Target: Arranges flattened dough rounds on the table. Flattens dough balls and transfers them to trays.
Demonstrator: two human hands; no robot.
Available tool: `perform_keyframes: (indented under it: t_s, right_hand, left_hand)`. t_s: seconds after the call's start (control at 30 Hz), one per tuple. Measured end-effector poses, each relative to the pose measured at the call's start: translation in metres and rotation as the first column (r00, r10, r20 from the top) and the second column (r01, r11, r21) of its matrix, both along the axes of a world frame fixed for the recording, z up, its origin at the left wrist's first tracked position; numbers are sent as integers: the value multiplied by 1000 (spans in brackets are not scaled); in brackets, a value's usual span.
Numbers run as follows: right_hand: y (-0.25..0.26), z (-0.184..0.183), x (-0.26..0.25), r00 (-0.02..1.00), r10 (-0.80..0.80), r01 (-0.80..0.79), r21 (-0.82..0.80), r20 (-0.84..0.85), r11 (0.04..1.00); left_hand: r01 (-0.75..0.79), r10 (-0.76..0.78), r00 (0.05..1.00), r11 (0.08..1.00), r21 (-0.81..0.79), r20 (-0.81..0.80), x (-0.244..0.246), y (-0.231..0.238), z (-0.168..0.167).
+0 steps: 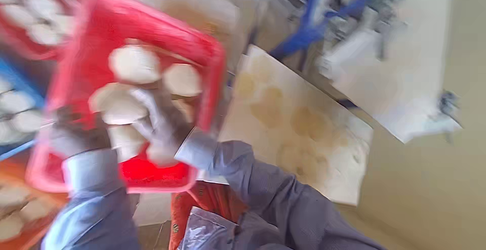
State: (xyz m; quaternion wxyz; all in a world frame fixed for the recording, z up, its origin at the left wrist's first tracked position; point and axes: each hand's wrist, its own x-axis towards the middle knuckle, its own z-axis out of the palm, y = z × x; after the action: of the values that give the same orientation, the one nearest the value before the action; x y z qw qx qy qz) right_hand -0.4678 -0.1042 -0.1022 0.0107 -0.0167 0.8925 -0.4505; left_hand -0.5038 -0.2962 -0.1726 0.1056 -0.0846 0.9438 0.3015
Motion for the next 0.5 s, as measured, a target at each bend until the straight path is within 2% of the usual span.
perform_keyframes:
  t_s: [0.03, 0.07, 0.1, 0.13, 0.17, 0.2, 0.23, 0.27, 0.33, 0.37, 0.43, 0.5]
  right_hand:
    - [19, 14, 30, 997, -14, 8, -72, -79, 997]
    - [43, 28, 67, 992, -54, 37, -136, -118, 990]
    - [68, 38, 109, 983, -120, 96, -171, -140, 981]
    - [97, 46, 155, 970, -208, 187, -162, -122, 969]
    - [131, 51, 202, 944, -317, 308, -97, -94, 946]
    - [171, 53, 246, 893, -445, 446, 5, -67, 895]
    - [215, 55, 288, 822, -569, 566, 143, -20, 812]
    - [263, 58, 326, 748, -661, 624, 282, 52, 728]
    - [359, 57, 392, 649, -732, 598, 455, 208, 660]
    - [397, 52, 414, 637, -718, 561, 470, 279, 681]
    - [448, 38, 433, 668, -594, 422, 429, 448, 799]
    - [471, 18, 429, 717, -433, 227, 405, 546, 886]
  left_hand:
    - [45, -44, 999, 999, 22, -23, 10, 15, 15]
    - [2, -4, 1000, 999, 51, 23, 24, 45, 42]
    - [-106, 103, 990, 994, 25, 94, 40, 82, 71]
    - [-157, 155, 980, 987, 9, 123, 59, 113, 97]
    - [34, -22, 992, 995, 94, -125, 88, 112, 90]
    - [241, -185, 943, 953, 184, -275, 113, 113, 82]
    - [371, -276, 899, 892, 257, -340, 140, 129, 83]
    - [429, -333, 891, 841, 329, -309, 172, 155, 90]
    - [433, -443, 891, 757, 489, -104, 246, 218, 105]
    - [385, -502, 864, 713, 586, 43, 281, 249, 108]
    - [239, -614, 727, 646, 725, 308, 341, 310, 108]
    - [79, -645, 561, 666, 742, 519, 385, 368, 102]
